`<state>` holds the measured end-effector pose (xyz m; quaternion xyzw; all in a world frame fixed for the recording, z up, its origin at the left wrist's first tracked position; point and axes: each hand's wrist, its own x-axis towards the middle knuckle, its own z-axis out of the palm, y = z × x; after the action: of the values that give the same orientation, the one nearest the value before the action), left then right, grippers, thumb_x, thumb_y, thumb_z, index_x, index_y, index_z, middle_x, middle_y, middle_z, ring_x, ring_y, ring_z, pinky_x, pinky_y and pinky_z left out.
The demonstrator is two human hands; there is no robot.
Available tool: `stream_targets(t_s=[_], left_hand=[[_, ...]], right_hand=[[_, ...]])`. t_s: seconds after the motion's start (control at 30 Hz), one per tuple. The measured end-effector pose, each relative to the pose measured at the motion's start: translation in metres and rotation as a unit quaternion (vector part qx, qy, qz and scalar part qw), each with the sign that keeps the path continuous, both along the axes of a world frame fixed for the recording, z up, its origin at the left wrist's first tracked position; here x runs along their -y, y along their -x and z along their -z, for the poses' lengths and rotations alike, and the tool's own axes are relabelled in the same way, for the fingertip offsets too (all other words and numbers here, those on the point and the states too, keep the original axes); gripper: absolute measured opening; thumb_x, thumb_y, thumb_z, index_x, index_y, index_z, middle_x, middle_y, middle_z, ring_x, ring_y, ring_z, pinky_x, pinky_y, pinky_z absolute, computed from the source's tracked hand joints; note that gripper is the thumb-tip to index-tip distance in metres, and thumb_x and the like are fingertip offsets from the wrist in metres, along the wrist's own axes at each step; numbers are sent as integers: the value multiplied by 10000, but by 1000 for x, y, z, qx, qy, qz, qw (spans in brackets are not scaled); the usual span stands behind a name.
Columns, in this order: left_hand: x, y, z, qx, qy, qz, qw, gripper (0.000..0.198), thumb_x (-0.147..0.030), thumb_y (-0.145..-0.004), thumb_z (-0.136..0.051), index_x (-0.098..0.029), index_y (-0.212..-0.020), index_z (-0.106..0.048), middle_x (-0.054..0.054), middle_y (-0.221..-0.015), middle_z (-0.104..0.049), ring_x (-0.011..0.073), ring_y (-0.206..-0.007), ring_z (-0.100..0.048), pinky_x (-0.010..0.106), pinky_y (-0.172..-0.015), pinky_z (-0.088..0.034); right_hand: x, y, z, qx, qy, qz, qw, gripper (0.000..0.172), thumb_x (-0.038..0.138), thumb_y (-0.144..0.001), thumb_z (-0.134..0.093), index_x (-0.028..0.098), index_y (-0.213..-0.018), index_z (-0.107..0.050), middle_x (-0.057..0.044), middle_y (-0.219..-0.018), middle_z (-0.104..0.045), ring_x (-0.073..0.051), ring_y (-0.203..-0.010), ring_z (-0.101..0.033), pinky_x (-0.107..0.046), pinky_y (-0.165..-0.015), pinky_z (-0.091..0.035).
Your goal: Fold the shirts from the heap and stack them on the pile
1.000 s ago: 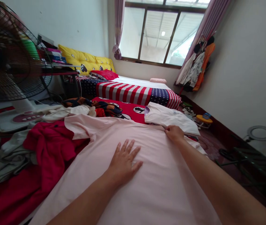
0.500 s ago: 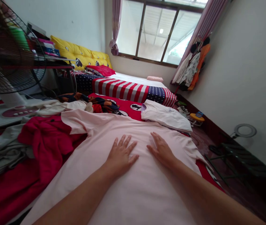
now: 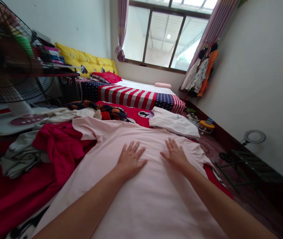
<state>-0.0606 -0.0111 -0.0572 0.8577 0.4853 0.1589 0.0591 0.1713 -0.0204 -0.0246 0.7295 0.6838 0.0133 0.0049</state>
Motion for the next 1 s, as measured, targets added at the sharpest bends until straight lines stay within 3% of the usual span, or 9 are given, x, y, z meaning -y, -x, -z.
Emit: stream_targets(t_s=[0.1, 0.27, 0.33, 0.4, 0.47, 0.57, 0.73, 0.87, 1.0], left_hand=[[1, 1, 0, -3, -2, 4, 1000, 584, -595, -904, -327, -334, -1423, -389, 42, -1553, -251, 282, -1441, -158, 534, -1148, -103], [3, 1, -1, -8, 0, 1, 1000, 576, -585, -904, -340, -339, -1423, -387, 40, -1553, -252, 276, -1442, -157, 534, -1150, -102], [-2, 3, -8, -11, 24, 8, 1000, 599, -594, -875, -403, -334, -1415, -402, 50, -1550, -257, 298, -1437, -167, 555, -1139, -117], [-16, 5, -19, -3, 65, 36, 997, 596, -573, -810, -532, -315, -1346, -506, 66, -1510, -348, 320, -1395, -281, 526, -1123, -211], [-37, 7, -32, 30, 96, 63, 993, 452, -487, -810, -563, -258, -1189, -652, 76, -1356, -550, 281, -1257, -489, 408, -1061, -359], [-77, 7, -44, 66, 54, 31, 996, 375, -329, -905, -412, -170, -1096, -693, 76, -1137, -686, 199, -1069, -616, 278, -963, -442], [-126, 2, -30, 24, 17, 4, 1000, 471, -303, -923, -389, -108, -1337, -499, 121, -1426, -466, 210, -1318, -422, 308, -1095, -310], [-139, 2, -12, -25, 24, -15, 999, 587, -470, -928, -377, -154, -1423, -386, 110, -1543, -262, 253, -1429, -207, 421, -1155, -171], [-144, 2, -6, -58, 3, -40, 997, 614, -541, -934, -299, -206, -1446, -347, 78, -1560, -226, 240, -1438, -176, 407, -1159, -152]], right_hand=[[-19, 41, 7, -87, 28, -100, 991, 681, 563, -923, -296, 210, -1501, -229, -67, -1580, -131, -236, -1451, -112, -517, -1130, -147], [-41, 44, 23, -80, -29, 22, 996, 680, 521, -943, -242, 135, -1502, -216, -79, -1577, -149, -242, -1451, -94, -504, -1140, -107], [-44, 40, 26, -80, -42, 34, 995, 680, 519, -942, -240, 128, -1499, -229, -84, -1573, -168, -246, -1450, -101, -496, -1137, -124], [-45, 38, 27, -80, -50, 27, 995, 673, 516, -942, -248, 136, -1497, -240, -79, -1571, -179, -248, -1448, -109, -495, -1134, -134], [-44, 39, 27, -81, -54, 23, 995, 667, 514, -941, -254, 140, -1494, -252, -75, -1570, -184, -252, -1446, -119, -498, -1132, -139], [-44, 39, 27, -87, -58, 20, 994, 663, 514, -940, -263, 145, -1490, -268, -71, -1568, -189, -262, -1443, -129, -510, -1128, -144], [-44, 38, 28, -91, -70, 12, 993, 638, 494, -944, -280, 147, -1480, -295, -81, -1560, -216, -266, -1439, -148, -515, -1121, -167], [-44, 38, 29, -87, -63, 6, 994, 640, 504, -945, -269, 155, -1481, -293, -81, -1563, -204, -269, -1441, -132, -530, -1121, -151], [-46, 36, 29, -94, -54, 56, 993, 696, 569, -924, -256, 164, -1490, -274, -69, -1572, -167, -282, -1446, -92, -577, -1120, -91]])
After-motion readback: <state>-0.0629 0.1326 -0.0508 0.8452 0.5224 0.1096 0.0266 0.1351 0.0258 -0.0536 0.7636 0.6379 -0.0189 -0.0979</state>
